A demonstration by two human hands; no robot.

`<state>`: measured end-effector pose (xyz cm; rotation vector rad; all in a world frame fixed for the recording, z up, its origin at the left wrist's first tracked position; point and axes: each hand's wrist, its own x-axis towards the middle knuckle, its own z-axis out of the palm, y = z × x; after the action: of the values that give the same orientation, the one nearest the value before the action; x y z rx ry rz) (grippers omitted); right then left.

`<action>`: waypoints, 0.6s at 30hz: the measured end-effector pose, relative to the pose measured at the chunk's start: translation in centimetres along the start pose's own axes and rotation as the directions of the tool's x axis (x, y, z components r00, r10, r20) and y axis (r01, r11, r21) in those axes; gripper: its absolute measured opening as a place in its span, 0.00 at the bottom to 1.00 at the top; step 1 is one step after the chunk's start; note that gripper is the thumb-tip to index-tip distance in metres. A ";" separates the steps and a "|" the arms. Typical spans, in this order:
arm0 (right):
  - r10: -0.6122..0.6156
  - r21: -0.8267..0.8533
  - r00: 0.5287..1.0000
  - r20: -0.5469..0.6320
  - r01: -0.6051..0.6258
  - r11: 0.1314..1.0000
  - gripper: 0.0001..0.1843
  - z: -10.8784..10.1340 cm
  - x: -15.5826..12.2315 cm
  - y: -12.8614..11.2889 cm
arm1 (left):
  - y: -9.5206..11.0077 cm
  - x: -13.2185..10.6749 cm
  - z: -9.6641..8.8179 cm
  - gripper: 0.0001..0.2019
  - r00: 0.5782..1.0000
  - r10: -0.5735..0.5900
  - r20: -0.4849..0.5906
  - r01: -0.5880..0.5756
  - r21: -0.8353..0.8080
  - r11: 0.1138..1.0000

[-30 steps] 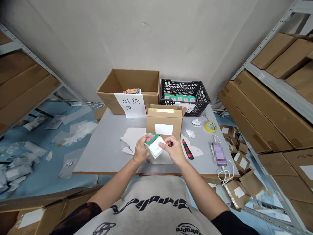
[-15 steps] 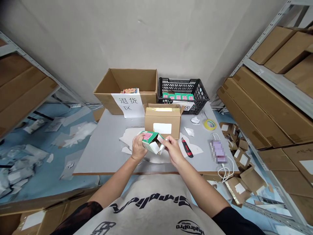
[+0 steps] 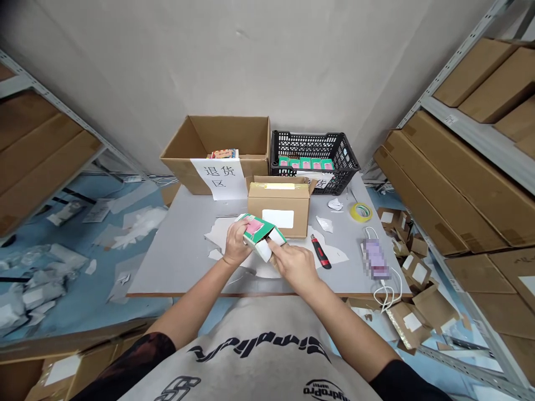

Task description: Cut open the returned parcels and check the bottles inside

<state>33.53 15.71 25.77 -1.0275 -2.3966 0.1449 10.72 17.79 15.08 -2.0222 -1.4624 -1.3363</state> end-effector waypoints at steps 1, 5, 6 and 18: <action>0.024 -0.040 0.997 -0.069 -0.027 0.999 0.15 0.3 0.0 0.0 | 0.1 0.2 0.0 0.25 1.000 0.007 -0.010 -0.007 -0.001 1.000; 0.227 -0.010 0.940 -0.255 -0.237 0.971 0.13 0.7 -0.1 1.1 | 0.4 1.1 -0.4 0.23 0.999 0.034 -0.041 -0.034 0.017 0.999; 0.306 0.048 0.919 -0.247 -0.304 0.952 0.15 0.8 -0.1 1.6 | 0.4 1.4 -0.5 0.21 0.998 0.050 -0.037 -0.049 0.028 0.998; 0.555 0.736 0.829 0.061 -0.414 0.536 0.12 1.5 -0.1 2.2 | -0.2 6.0 -1.4 0.11 0.966 0.258 0.016 -0.257 0.153 0.954</action>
<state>34.28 17.33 23.77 -1.1881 -1.5429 1.0754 10.07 20.39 20.61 -2.0253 -1.2081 -1.0861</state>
